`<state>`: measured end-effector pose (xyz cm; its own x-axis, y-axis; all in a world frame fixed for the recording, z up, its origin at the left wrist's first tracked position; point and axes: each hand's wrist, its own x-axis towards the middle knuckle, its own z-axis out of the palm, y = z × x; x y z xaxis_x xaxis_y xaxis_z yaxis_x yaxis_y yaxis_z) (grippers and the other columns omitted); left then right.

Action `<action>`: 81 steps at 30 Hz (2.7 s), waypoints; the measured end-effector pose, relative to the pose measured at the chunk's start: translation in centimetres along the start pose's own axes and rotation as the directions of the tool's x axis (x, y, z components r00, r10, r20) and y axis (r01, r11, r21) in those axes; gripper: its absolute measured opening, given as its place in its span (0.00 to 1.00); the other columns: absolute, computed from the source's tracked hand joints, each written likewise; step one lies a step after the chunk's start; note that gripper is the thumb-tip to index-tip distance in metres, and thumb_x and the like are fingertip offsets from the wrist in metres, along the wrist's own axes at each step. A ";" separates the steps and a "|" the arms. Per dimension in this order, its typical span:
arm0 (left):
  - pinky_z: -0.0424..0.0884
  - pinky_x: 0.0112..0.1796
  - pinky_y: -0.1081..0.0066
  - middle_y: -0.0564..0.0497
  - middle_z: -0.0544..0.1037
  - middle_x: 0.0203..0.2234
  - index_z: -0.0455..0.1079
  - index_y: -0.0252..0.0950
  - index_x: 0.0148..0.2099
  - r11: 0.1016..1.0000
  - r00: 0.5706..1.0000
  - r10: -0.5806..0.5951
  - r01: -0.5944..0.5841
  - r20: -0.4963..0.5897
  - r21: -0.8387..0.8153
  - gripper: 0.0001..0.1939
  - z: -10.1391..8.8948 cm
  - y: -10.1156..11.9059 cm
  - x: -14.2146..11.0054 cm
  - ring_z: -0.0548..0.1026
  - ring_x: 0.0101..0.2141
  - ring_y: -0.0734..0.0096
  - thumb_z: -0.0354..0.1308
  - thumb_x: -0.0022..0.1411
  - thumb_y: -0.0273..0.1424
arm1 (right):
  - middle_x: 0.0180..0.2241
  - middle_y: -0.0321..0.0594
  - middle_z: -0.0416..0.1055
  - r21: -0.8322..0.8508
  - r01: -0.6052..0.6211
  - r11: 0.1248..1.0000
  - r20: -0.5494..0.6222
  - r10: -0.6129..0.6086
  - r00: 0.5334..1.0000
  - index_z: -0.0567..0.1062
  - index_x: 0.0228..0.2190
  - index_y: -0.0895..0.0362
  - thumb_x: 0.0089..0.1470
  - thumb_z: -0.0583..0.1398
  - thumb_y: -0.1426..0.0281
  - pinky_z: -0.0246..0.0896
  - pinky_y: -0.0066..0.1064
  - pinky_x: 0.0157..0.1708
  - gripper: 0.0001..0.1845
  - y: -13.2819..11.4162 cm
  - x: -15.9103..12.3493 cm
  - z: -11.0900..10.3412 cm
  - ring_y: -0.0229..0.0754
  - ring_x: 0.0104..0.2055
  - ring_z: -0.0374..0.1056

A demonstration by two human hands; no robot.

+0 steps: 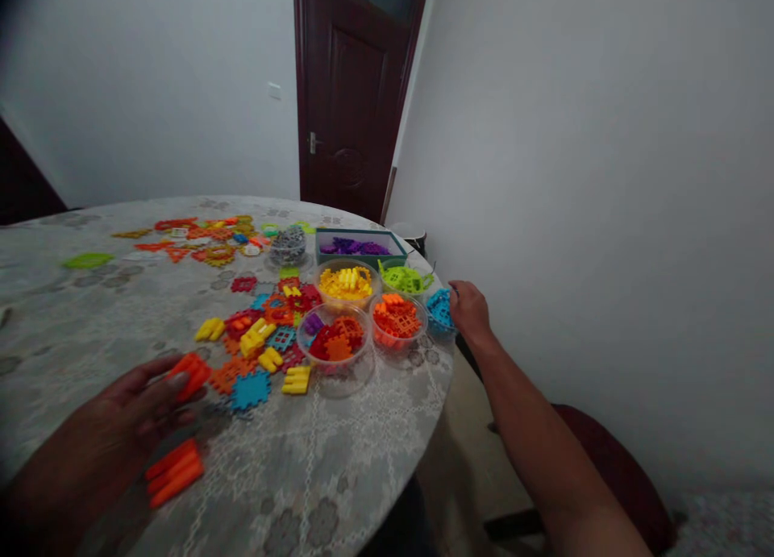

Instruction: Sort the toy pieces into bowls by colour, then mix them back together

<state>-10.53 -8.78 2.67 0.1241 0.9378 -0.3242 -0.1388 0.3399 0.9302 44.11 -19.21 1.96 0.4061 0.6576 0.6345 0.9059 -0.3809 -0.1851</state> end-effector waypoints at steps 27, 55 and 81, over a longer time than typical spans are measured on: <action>0.72 0.30 0.71 0.55 0.79 0.28 0.71 0.39 0.45 0.953 0.833 -0.016 -0.154 0.553 0.260 0.18 -0.1 0.1 -1.9 0.76 0.27 0.71 0.71 0.60 0.42 | 0.51 0.49 0.76 0.818 0.267 0.510 0.064 -0.542 0.838 0.65 0.65 0.53 0.67 0.61 0.68 0.76 0.41 0.44 0.28 -30.9 -15.2 -4.6 0.46 0.44 0.74; 0.76 0.32 0.69 0.55 0.79 0.26 0.76 0.43 0.40 0.948 0.983 0.169 -0.181 0.068 0.261 0.18 -0.1 0.7 -1.3 0.75 0.29 0.66 0.72 0.54 0.48 | 0.48 0.56 0.78 0.088 0.126 0.988 0.065 -0.131 0.989 0.77 0.54 0.62 0.64 0.56 0.65 0.69 0.45 0.53 0.22 -8.3 -5.6 -3.7 0.52 0.48 0.74; 0.80 0.47 0.58 0.48 0.82 0.39 0.75 0.38 0.45 0.901 0.932 0.359 -0.333 -0.049 0.279 0.22 -1.6 2.3 -2.0 0.82 0.41 0.58 0.70 0.56 0.47 | 0.53 0.46 0.78 0.608 0.454 0.651 0.092 -0.626 0.775 0.77 0.54 0.51 0.65 0.59 0.73 0.75 0.43 0.54 0.17 -22.3 -12.0 -9.6 0.49 0.54 0.76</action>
<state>-12.64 -9.76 5.21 0.0176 0.9996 0.0237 0.1083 -0.0254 0.9938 17.92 -24.86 5.68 -0.2413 0.8073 0.5385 0.8470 0.4460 -0.2891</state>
